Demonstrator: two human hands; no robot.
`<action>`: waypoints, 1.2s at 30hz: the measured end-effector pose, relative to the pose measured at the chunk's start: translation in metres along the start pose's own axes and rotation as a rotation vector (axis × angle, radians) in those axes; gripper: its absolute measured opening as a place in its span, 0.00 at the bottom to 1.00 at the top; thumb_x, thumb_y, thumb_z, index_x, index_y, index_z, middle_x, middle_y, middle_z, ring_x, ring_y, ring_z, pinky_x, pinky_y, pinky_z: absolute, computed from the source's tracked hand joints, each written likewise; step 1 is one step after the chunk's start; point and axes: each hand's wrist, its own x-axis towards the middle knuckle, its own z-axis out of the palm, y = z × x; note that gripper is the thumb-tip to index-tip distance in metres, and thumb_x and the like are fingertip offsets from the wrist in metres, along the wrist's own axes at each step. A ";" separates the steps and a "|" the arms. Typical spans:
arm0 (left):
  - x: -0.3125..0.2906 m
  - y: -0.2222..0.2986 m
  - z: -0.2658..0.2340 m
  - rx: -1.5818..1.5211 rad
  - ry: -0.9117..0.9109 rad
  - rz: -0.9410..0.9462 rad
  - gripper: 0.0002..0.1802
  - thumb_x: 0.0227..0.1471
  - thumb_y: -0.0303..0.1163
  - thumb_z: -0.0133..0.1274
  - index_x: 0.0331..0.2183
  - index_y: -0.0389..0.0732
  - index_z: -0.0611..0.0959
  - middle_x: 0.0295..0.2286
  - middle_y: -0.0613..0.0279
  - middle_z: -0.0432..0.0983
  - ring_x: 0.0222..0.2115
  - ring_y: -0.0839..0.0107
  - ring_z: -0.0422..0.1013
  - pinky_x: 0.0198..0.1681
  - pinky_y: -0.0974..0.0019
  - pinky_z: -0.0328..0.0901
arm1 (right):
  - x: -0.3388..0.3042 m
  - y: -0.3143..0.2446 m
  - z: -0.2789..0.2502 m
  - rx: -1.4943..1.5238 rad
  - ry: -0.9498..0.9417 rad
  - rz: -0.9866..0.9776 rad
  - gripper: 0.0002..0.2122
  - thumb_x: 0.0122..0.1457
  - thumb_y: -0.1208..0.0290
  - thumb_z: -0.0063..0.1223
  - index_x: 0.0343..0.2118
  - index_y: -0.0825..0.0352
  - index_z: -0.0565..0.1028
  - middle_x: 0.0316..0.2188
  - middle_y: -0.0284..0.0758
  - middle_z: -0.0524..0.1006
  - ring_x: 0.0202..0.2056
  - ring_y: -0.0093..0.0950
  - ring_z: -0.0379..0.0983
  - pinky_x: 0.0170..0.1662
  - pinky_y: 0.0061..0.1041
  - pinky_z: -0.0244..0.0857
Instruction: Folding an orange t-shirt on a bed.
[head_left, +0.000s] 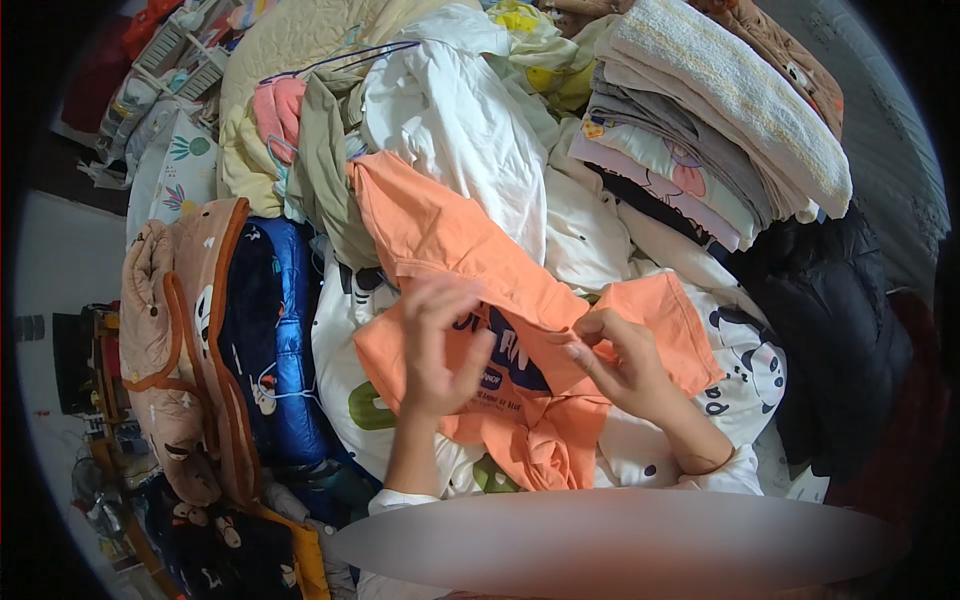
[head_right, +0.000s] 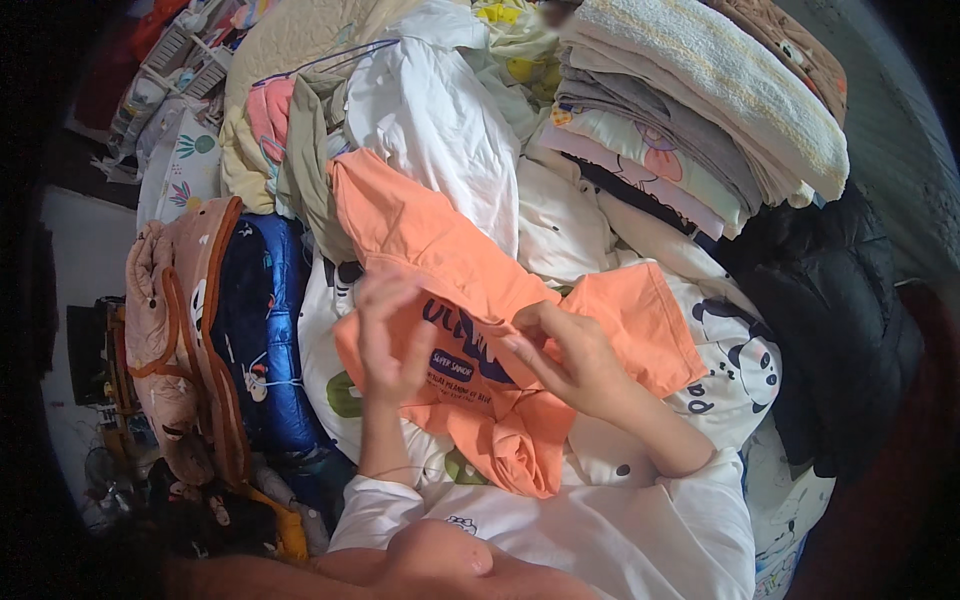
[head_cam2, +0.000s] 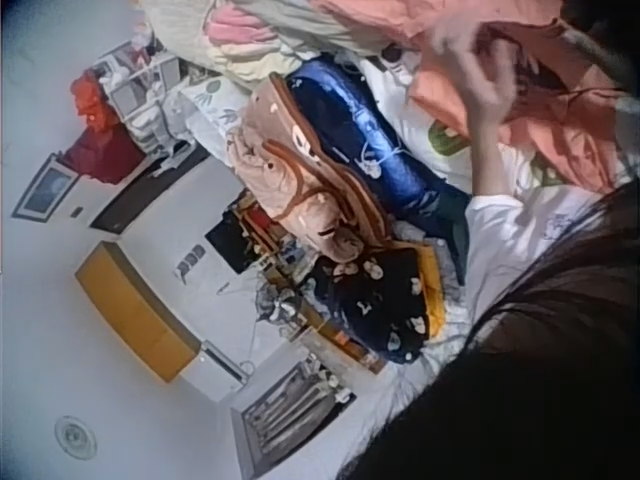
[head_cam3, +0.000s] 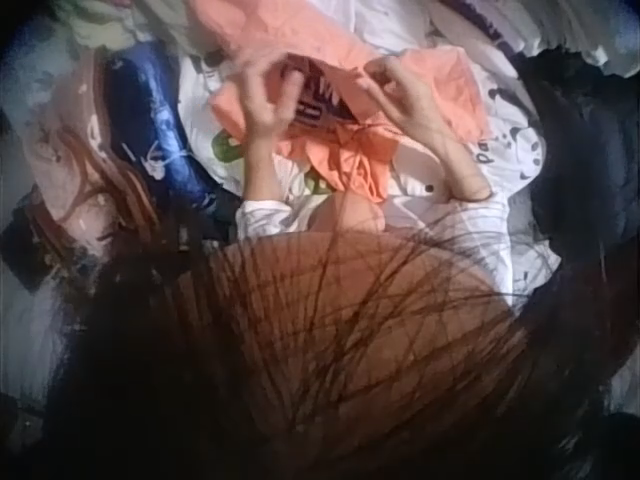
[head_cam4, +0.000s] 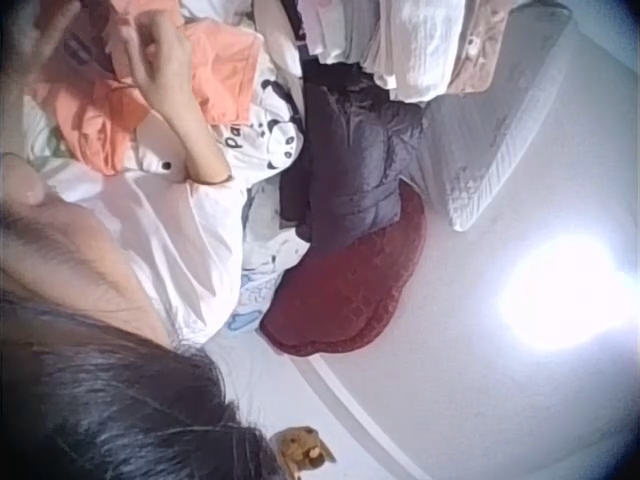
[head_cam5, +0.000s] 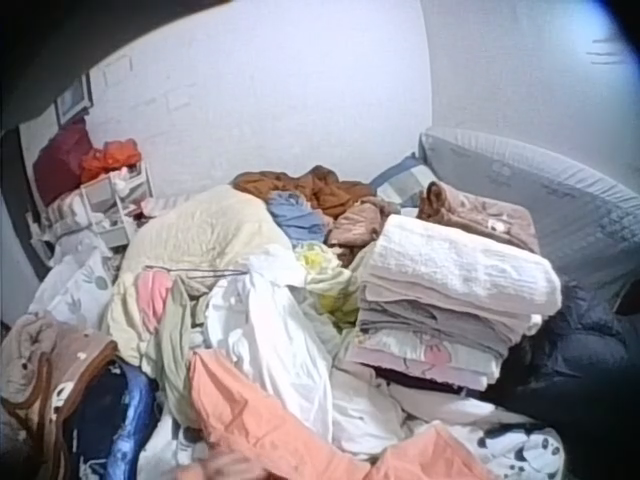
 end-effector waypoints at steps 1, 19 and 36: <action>0.001 -0.011 -0.008 0.044 0.038 -0.029 0.16 0.51 0.25 0.53 0.43 0.35 0.75 0.42 0.53 0.75 0.49 0.54 0.66 0.56 0.53 0.58 | 0.000 -0.001 -0.001 0.001 -0.001 -0.002 0.08 0.57 0.75 0.58 0.34 0.71 0.71 0.25 0.37 0.75 0.26 0.28 0.74 0.29 0.23 0.66; 0.043 -0.122 -0.042 0.626 -0.449 0.348 0.11 0.40 0.23 0.53 0.31 0.37 0.80 0.37 0.59 0.73 0.47 0.60 0.67 0.55 0.55 0.60 | 0.006 0.033 0.000 0.020 0.143 0.111 0.07 0.57 0.75 0.58 0.34 0.72 0.72 0.23 0.34 0.72 0.24 0.20 0.67 0.29 0.21 0.63; 0.070 -0.127 -0.044 0.625 -0.607 0.449 0.08 0.37 0.25 0.52 0.27 0.36 0.77 0.32 0.58 0.73 0.44 0.60 0.69 0.52 0.58 0.61 | 0.003 0.038 0.001 0.081 0.146 0.177 0.08 0.57 0.73 0.60 0.34 0.69 0.72 0.15 0.26 0.64 0.17 0.13 0.57 0.22 0.18 0.49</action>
